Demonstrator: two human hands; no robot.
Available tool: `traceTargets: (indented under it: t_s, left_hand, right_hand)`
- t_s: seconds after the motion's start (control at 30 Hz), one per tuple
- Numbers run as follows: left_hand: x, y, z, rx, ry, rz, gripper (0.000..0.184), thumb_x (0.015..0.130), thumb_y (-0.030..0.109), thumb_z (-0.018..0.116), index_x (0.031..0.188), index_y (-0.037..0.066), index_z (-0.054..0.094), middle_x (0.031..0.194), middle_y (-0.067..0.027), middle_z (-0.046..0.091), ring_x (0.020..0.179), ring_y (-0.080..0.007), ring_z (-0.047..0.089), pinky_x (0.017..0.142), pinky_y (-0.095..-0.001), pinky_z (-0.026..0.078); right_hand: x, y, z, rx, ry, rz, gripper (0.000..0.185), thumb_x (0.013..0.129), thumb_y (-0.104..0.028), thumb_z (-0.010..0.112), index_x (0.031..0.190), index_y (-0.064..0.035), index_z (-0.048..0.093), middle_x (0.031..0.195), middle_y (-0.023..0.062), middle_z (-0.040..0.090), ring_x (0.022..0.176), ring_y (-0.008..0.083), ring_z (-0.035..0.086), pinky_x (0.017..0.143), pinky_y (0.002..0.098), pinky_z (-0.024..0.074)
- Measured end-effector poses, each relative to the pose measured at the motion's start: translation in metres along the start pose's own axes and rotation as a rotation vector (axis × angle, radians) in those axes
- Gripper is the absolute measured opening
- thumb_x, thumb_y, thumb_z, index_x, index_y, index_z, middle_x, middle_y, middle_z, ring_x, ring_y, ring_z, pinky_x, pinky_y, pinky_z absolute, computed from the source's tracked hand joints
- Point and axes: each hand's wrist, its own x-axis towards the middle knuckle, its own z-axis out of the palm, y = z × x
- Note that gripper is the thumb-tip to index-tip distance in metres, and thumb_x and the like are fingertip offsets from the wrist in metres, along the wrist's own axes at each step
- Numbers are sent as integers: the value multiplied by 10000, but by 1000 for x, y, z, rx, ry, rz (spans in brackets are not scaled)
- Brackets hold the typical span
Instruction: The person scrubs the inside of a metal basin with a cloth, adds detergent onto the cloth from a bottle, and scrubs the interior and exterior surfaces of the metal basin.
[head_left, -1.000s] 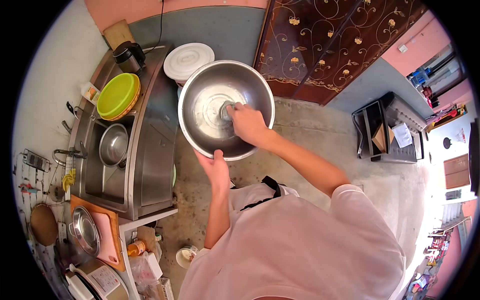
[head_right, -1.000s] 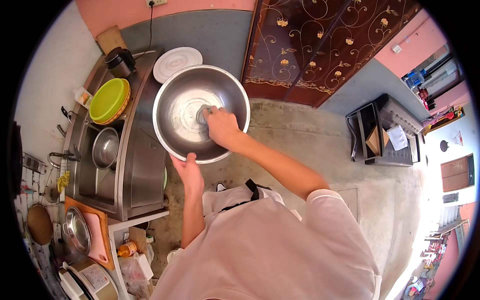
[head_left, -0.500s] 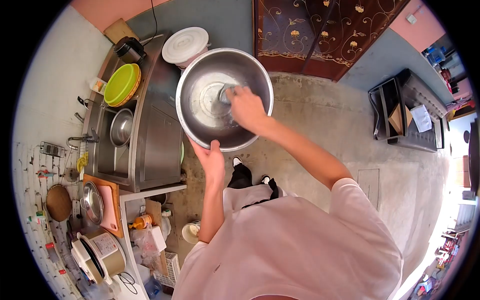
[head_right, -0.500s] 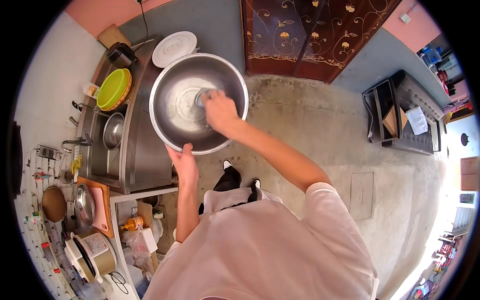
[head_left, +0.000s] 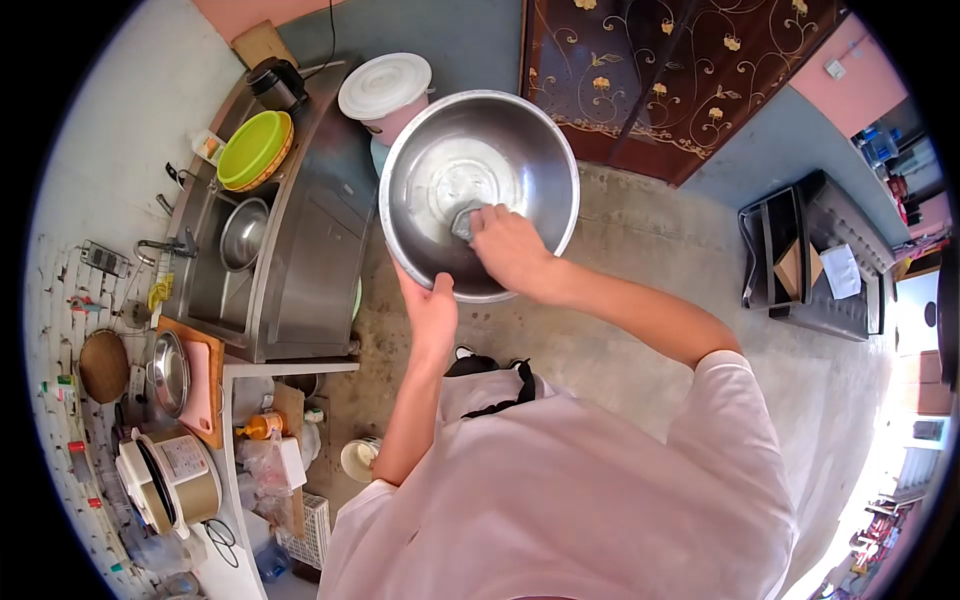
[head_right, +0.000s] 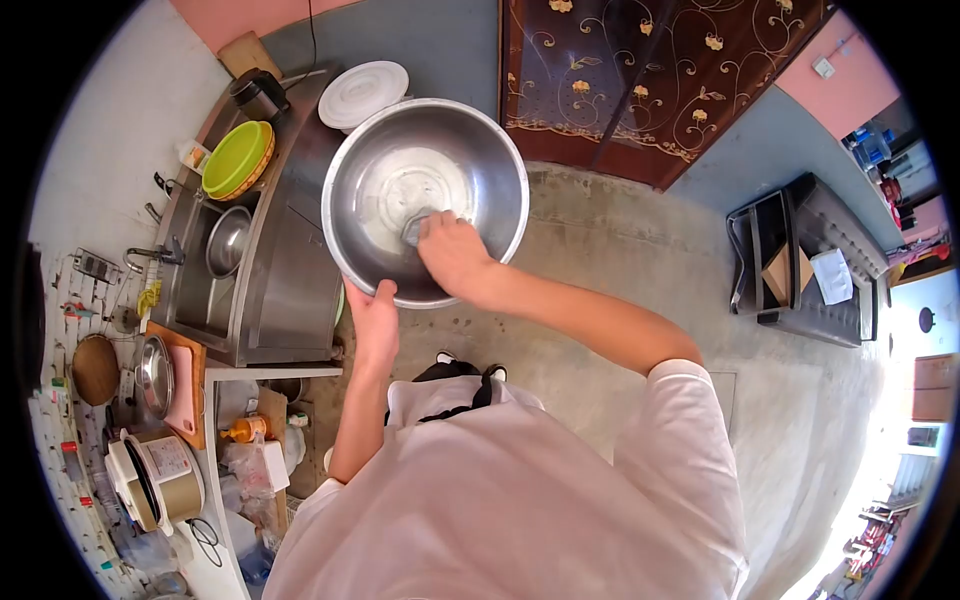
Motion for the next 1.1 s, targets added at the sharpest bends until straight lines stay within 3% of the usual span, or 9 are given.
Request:
traceTargets:
  t_s: [0.1, 0.2, 0.37, 0.5, 0.63, 0.7, 0.8, 0.97, 1.1]
  left_hand:
    - [2, 20, 0, -43, -62, -441, 509, 752, -43, 434, 1239, 80, 354, 1070, -42, 490, 930, -124, 495, 738, -268, 432]
    - [5, 11, -16, -87, -2, -428, 513, 757, -27, 431, 1247, 96, 341, 1082, -46, 491, 913, -129, 509, 679, -285, 447]
    - [26, -1, -24, -120, 42, -369, 596, 742, -80, 411, 1301, 105, 311, 1120, -52, 482, 884, -117, 517, 606, -237, 448]
    - [53, -17, -36, -176, 12, -511, 595, 753, -86, 406, 1305, 113, 312, 1137, -58, 482, 902, -133, 525, 665, -284, 478]
    - [92, -3, -56, -295, 98, -533, 497, 768, -54, 400, 1245, 79, 363, 1060, -69, 506, 864, -146, 550, 603, -277, 460]
    - [113, -6, -70, -247, 80, -483, 515, 768, -59, 399, 1258, 88, 343, 1087, -84, 492, 873, -161, 549, 626, -305, 484]
    - [136, -22, -80, -247, -52, -529, 734, 746, -114, 379, 1407, 121, 164, 1271, -74, 405, 1094, -144, 447, 776, -213, 418]
    - [161, -15, -112, -288, 75, -578, 537, 759, -76, 399, 1273, 77, 354, 1074, -80, 506, 889, -173, 559, 657, -293, 502]
    - [174, -33, -131, -372, 156, -472, 550, 743, -75, 405, 1263, 90, 339, 1047, -78, 503, 876, -177, 564, 667, -306, 518]
  right_hand:
    - [22, 15, -15, 60, 195, -191, 378, 814, -207, 574, 1110, 25, 536, 1009, 165, 520, 1019, 279, 454, 805, 363, 407]
    - [33, 41, -17, -167, 84, -97, 389, 855, -293, 499, 1063, 29, 567, 1035, 153, 507, 1017, 258, 455, 789, 331, 387]
    - [27, 18, -6, 377, -671, -451, 207, 808, -101, 521, 976, 0, 587, 1017, 162, 496, 996, 295, 491, 765, 449, 448]
    - [94, 17, 23, 187, -68, -668, 299, 780, -166, 578, 1056, -51, 588, 982, 121, 494, 1008, 262, 483, 784, 400, 434]
    - [129, 40, 31, -154, -124, -168, 321, 688, -69, 633, 1002, -12, 601, 989, 154, 549, 915, 283, 535, 738, 382, 468]
    - [135, 35, 36, -43, -747, -226, 230, 704, -107, 658, 902, 7, 634, 941, 202, 605, 841, 311, 591, 686, 398, 478]
    - [170, -11, 50, 574, -1055, -257, 254, 737, -182, 674, 877, 24, 624, 819, 201, 611, 846, 329, 585, 709, 396, 452]
    - [234, -17, 86, 211, -238, -395, 225, 719, -152, 659, 855, 15, 594, 867, 178, 623, 832, 339, 595, 708, 402, 481]
    - [216, -34, 77, 68, -755, -264, 120, 741, -80, 579, 843, -28, 615, 863, 199, 614, 798, 342, 618, 700, 412, 507]
